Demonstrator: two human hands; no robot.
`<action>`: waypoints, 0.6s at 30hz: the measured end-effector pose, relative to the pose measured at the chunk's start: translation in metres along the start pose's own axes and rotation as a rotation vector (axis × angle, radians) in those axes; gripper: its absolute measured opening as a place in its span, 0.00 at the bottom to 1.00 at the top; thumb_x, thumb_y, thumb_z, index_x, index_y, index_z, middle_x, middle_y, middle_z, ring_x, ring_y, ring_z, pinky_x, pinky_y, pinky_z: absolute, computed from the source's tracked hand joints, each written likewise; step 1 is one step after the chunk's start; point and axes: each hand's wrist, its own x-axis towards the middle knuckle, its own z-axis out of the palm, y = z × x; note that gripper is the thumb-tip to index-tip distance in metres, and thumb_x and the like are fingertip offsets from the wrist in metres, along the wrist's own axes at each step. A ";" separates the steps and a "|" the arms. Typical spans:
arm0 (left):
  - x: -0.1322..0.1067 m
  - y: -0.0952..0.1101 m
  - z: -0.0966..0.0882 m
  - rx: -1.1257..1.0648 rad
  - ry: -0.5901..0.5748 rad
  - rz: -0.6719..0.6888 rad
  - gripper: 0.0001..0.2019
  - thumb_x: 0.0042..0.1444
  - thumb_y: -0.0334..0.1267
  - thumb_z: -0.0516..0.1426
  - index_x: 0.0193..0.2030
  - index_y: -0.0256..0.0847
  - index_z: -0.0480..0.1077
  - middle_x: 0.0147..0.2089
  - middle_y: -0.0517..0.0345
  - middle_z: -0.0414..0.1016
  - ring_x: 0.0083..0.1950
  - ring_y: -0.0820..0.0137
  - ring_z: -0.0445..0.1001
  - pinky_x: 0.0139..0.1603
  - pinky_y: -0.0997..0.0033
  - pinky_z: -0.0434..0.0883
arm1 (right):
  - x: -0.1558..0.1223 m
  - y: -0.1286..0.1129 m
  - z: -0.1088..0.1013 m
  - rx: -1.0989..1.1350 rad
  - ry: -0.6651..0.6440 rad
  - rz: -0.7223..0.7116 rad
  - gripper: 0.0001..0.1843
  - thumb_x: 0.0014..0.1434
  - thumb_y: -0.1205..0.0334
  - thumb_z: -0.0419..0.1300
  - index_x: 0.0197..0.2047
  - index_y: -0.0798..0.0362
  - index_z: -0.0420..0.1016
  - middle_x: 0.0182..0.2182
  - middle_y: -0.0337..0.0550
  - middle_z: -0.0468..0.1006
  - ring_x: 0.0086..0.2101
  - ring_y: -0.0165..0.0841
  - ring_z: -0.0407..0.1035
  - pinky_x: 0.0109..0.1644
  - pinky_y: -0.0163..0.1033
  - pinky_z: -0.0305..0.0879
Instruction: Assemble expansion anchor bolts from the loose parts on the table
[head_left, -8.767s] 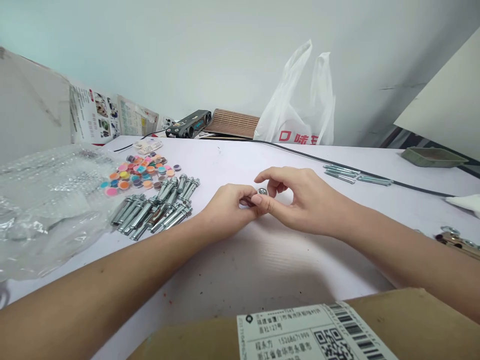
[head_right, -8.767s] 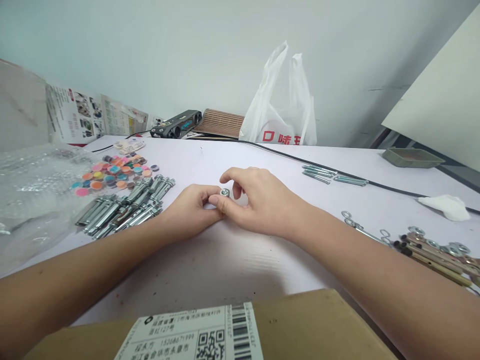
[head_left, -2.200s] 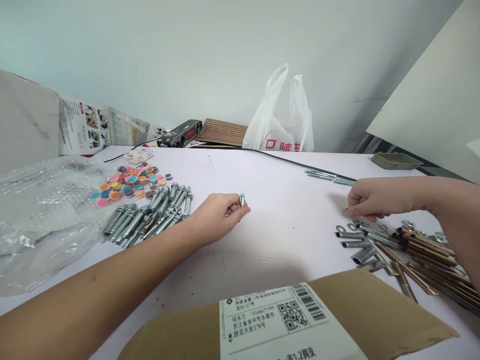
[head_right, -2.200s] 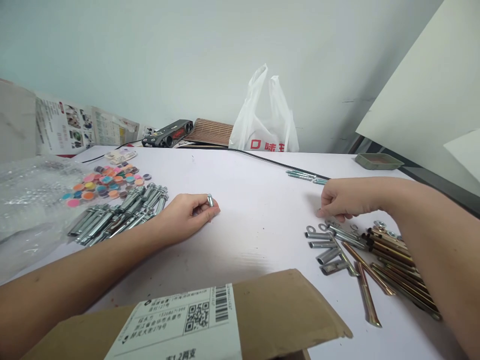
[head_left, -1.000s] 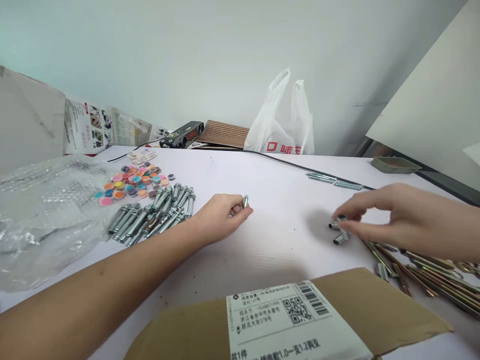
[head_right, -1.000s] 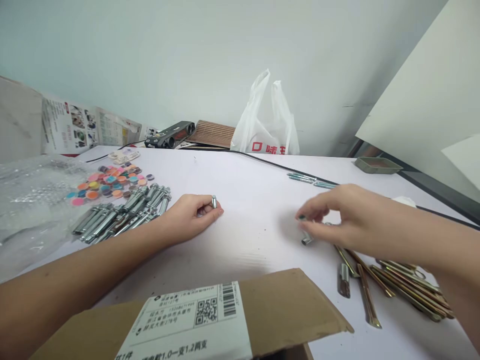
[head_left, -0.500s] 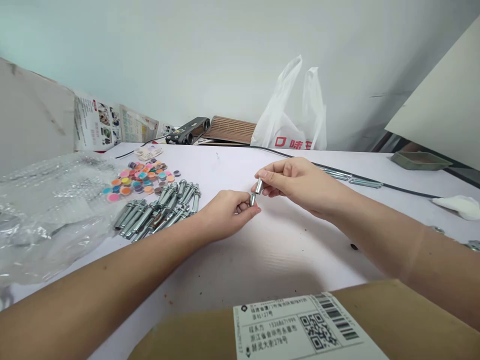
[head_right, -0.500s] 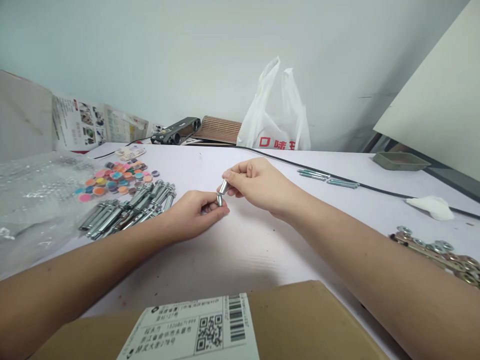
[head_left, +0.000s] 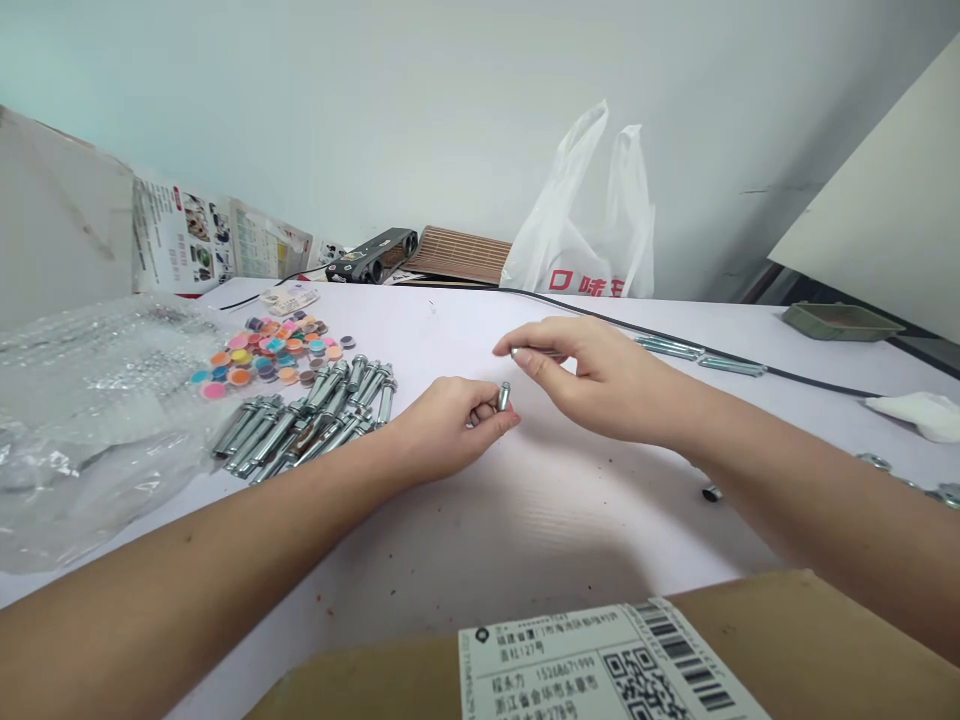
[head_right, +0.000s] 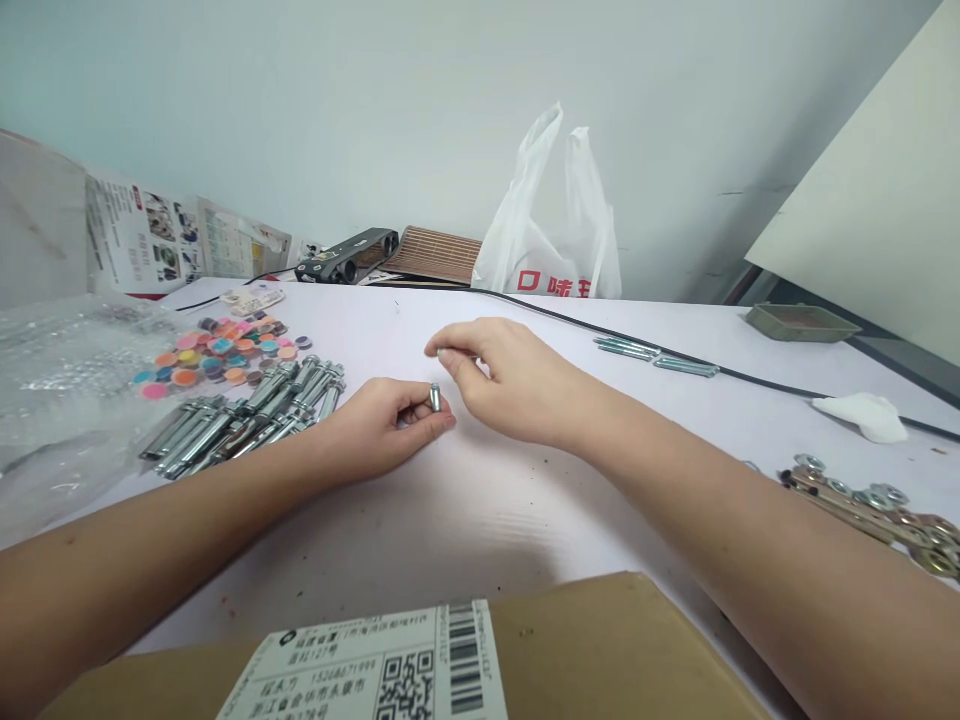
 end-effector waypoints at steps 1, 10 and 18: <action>0.000 0.000 0.000 0.004 0.002 0.001 0.15 0.56 0.45 0.52 0.23 0.39 0.60 0.21 0.65 0.65 0.23 0.76 0.60 0.26 0.73 0.58 | -0.001 0.000 -0.002 -0.021 -0.058 -0.040 0.14 0.60 0.63 0.52 0.45 0.48 0.76 0.43 0.39 0.77 0.42 0.36 0.69 0.40 0.38 0.62; 0.000 0.000 0.000 0.005 0.003 0.028 0.13 0.57 0.43 0.52 0.26 0.39 0.66 0.22 0.65 0.65 0.24 0.77 0.61 0.26 0.74 0.57 | 0.000 -0.002 -0.006 0.080 -0.174 -0.037 0.09 0.54 0.65 0.57 0.38 0.50 0.76 0.35 0.36 0.78 0.35 0.31 0.70 0.38 0.36 0.65; 0.000 0.002 0.000 0.059 -0.006 0.050 0.13 0.58 0.43 0.51 0.26 0.38 0.67 0.21 0.64 0.64 0.24 0.76 0.61 0.26 0.74 0.56 | 0.004 -0.003 0.001 0.110 -0.182 -0.048 0.08 0.55 0.62 0.58 0.34 0.51 0.79 0.29 0.38 0.77 0.31 0.31 0.70 0.35 0.36 0.64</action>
